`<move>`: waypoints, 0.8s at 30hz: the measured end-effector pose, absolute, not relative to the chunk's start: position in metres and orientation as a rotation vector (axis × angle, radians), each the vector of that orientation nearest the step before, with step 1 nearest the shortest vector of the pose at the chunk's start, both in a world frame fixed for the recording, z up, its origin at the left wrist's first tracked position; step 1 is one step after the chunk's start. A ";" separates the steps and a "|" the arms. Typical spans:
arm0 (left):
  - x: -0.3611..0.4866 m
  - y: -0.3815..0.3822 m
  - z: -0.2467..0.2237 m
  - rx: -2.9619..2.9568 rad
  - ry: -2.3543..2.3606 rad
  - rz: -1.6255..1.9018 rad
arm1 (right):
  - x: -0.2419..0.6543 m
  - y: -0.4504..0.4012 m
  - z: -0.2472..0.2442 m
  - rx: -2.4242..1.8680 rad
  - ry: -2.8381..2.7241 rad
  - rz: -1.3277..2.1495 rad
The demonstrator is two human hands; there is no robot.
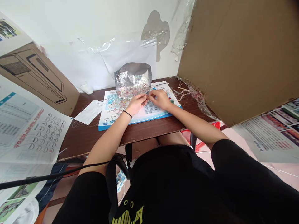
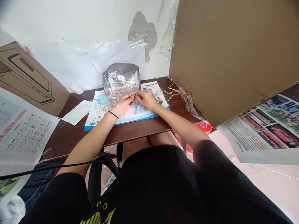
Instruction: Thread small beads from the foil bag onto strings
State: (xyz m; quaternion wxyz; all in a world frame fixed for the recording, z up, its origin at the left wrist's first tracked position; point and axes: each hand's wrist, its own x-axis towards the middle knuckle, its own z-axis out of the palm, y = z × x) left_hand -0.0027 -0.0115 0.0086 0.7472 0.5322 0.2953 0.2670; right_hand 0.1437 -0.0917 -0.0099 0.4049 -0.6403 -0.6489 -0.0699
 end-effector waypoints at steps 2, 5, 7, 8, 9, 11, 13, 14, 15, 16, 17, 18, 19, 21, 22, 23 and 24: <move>-0.002 -0.011 0.008 1.161 0.647 0.583 | 0.144 -0.091 -0.010 -1.613 -1.643 -0.173; -0.002 -0.012 0.009 1.154 0.646 0.584 | 0.145 -0.091 -0.011 -1.602 -1.660 -0.158; -0.002 -0.012 0.009 1.154 0.647 0.585 | 0.145 -0.092 -0.011 -1.596 -1.673 -0.145; -0.002 -0.012 0.009 1.159 0.646 0.584 | 0.145 -0.092 -0.011 -1.596 -1.678 -0.136; -0.003 -0.012 0.009 1.167 0.645 0.581 | 0.145 -0.092 -0.011 -1.597 -1.682 -0.127; -0.003 -0.012 0.009 1.183 0.638 0.575 | 0.145 -0.092 -0.011 -1.601 -1.690 -0.108; -0.004 -0.012 0.008 1.193 0.634 0.567 | 0.145 -0.092 -0.011 -1.602 -1.694 -0.099; -0.004 -0.011 0.008 1.195 0.635 0.565 | 0.145 -0.092 -0.011 -1.604 -1.691 -0.100; -0.004 -0.012 0.008 1.196 0.639 0.564 | 0.145 -0.091 -0.011 -1.606 -1.687 -0.102; -0.004 -0.012 0.008 1.196 0.643 0.564 | 0.144 -0.091 -0.012 -1.608 -1.683 -0.105; -0.004 -0.012 0.008 1.196 0.647 0.564 | 0.144 -0.091 -0.012 -1.609 -1.680 -0.106; -0.004 -0.013 0.009 1.195 0.651 0.565 | 0.144 -0.091 -0.012 -1.607 -1.679 -0.107; -0.003 -0.013 0.009 1.192 0.655 0.566 | 0.144 -0.091 -0.012 -1.603 -1.678 -0.107; -0.003 -0.014 0.010 1.185 0.657 0.563 | 0.144 -0.091 -0.013 -1.601 -1.676 -0.103; -0.003 -0.015 0.011 1.183 0.654 0.561 | 0.145 -0.091 -0.013 -1.606 -1.673 -0.098; -0.004 -0.015 0.011 1.184 0.649 0.558 | 0.145 -0.091 -0.013 -1.612 -1.670 -0.088; -0.004 -0.015 0.011 1.186 0.643 0.556 | 0.145 -0.092 -0.013 -1.618 -1.668 -0.071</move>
